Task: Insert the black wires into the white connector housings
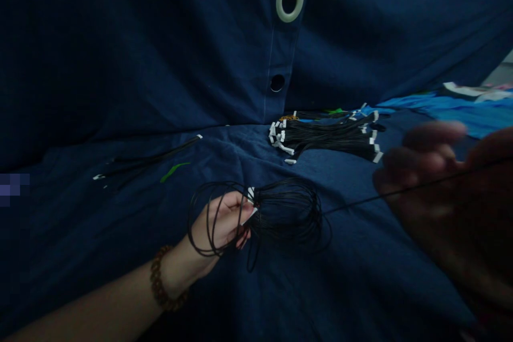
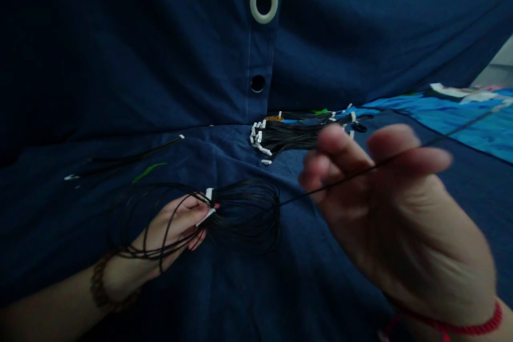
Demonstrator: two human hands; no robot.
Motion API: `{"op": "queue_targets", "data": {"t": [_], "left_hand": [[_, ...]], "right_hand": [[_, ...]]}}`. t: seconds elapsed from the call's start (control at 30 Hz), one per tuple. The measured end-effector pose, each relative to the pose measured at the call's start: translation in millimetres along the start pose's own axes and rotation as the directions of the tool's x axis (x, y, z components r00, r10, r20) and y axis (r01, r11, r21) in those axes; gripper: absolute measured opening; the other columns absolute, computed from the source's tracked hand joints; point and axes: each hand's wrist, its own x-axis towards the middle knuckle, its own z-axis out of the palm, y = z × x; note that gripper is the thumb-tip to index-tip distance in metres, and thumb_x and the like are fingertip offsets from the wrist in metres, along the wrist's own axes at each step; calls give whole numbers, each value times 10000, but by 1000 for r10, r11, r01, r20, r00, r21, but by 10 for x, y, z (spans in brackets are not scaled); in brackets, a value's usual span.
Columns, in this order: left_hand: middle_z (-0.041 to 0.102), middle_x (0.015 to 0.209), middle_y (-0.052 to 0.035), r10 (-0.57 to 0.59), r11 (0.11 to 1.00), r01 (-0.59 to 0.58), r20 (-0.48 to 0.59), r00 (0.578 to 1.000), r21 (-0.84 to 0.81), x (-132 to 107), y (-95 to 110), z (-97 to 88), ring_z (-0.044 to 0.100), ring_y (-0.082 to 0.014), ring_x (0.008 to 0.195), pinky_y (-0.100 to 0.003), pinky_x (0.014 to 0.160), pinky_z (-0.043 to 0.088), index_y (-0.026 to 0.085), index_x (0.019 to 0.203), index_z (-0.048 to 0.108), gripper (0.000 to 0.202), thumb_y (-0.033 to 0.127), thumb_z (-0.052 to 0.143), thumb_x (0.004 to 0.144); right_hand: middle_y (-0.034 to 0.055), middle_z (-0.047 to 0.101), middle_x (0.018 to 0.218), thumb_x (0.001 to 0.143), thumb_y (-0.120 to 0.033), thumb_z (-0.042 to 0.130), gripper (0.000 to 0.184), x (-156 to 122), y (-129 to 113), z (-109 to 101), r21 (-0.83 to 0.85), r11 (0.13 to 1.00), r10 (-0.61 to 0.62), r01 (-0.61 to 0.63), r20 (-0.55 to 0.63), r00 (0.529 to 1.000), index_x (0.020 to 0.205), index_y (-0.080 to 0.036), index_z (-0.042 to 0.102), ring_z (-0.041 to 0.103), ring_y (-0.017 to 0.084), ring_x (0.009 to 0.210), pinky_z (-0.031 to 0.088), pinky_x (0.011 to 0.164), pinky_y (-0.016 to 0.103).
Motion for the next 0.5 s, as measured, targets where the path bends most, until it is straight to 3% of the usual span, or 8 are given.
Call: {"op": "queue_targets", "data": {"t": [0.07, 0.1, 0.17, 0.23, 0.33, 0.5], "left_hand": [[530, 554, 36, -15, 1000, 15, -5, 1000, -9, -2, -9, -3, 455, -39, 354, -127, 311, 356, 125, 686, 577, 116, 209, 656, 675], [530, 547, 40, -29, 999, 29, 0, 1000, -20, -9, -10, -6, 451, -38, 346, -127, 308, 357, 129, 690, 581, 122, 214, 665, 666], [540, 544, 42, -60, 997, 61, 37, 998, -36, -34, -8, -13, 455, -39, 348, -126, 315, 371, 142, 711, 592, 140, 219, 689, 645], [547, 524, 37, -71, 997, 74, 101, 992, -28, -68, -2, -22, 476, -51, 361, -123, 320, 379, 151, 725, 606, 172, 233, 714, 620], [547, 488, 26, -76, 997, 79, 163, 984, -10, -118, 17, -24, 506, -75, 370, -125, 317, 384, 150, 716, 620, 225, 276, 745, 579], [582, 524, 21, -140, 988, 148, 159, 977, -42, -153, 48, 0, 534, -81, 384, -129, 332, 412, 156, 689, 609, 287, 314, 784, 526]], "right_hand": [[-61, 588, 571, 942, -363, 187, 346, -15, -114, 98, 314, 935, 98, -168, 227, 969, 1246, -316, 346, 393, 58, 285, 314, 314, 179], [-74, 582, 558, 925, -347, 301, 298, -31, -173, 162, 400, 879, 114, -260, 354, 928, 1208, -290, 372, 413, 60, 309, 324, 321, 166], [-48, 606, 635, 889, -249, 408, 146, -84, -269, 296, 322, 899, 128, -298, 459, 879, 1015, -224, 478, 531, 72, 479, 403, 442, 167], [-20, 600, 674, 867, -173, 418, 89, -157, -322, 401, 164, 967, 106, -195, 437, 893, 838, -193, 500, 558, 86, 576, 411, 510, 181], [-11, 576, 646, 853, -138, 400, 126, -258, -342, 466, 7, 1000, -2, 0, 351, 936, 805, -183, 508, 542, 104, 543, 390, 484, 204], [-20, 573, 614, 843, -112, 387, 157, -295, -343, 450, -17, 992, -117, 125, 254, 960, 827, -188, 523, 548, 103, 521, 391, 488, 200]]}}
